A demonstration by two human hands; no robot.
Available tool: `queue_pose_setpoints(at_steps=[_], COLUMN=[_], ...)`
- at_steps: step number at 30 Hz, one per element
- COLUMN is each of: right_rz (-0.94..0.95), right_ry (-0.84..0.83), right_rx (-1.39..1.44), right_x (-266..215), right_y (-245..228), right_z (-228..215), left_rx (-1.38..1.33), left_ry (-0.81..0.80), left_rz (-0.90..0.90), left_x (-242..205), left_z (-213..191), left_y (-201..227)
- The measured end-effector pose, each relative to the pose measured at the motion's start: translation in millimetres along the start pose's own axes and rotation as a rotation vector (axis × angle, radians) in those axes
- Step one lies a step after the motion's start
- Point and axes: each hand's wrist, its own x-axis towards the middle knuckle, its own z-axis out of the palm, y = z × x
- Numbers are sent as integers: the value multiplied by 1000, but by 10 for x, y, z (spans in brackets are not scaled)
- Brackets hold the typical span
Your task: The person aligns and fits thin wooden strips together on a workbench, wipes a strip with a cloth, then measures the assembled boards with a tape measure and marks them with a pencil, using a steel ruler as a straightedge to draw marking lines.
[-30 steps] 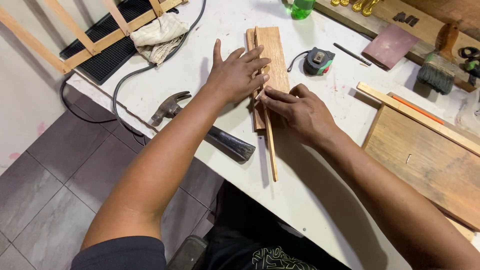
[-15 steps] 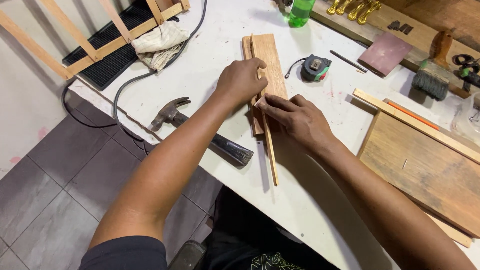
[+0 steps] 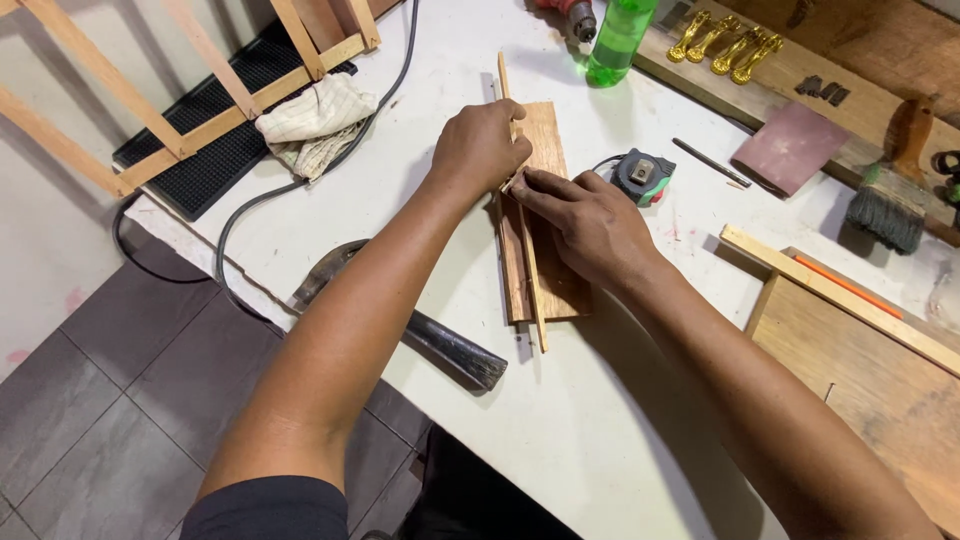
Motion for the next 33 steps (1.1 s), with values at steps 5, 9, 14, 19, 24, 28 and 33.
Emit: queue_pose_setpoints(at_steps=[5,9,14,19,24,28,33], right_rz=[32,16,39,55,8,26,35], right_ry=[-49,-29,-43,-52,-30,-85,-60], right_rx=[-8,-12,-26,-50,-32,-7,-36], right_x=[167,189,192,145,-73,-196,-252], right_y=[56,134,99,46,-21,-147,-125], right_z=[-2,63,47,61,26,-86,-23], left_rx=[18,49,67,-75,-157,-54,168], left_ry=[-7,-1,-45,-106,-82,-45,-16], left_rz=[-8,9,-7,-67,-53,-13,131], left_x=[231,284,-1,-92,-77,-218,-466], left_z=[34,50,-137,-64,57,-39,-40], left_y=[-67,-109,11,-67,-155,-6,-30])
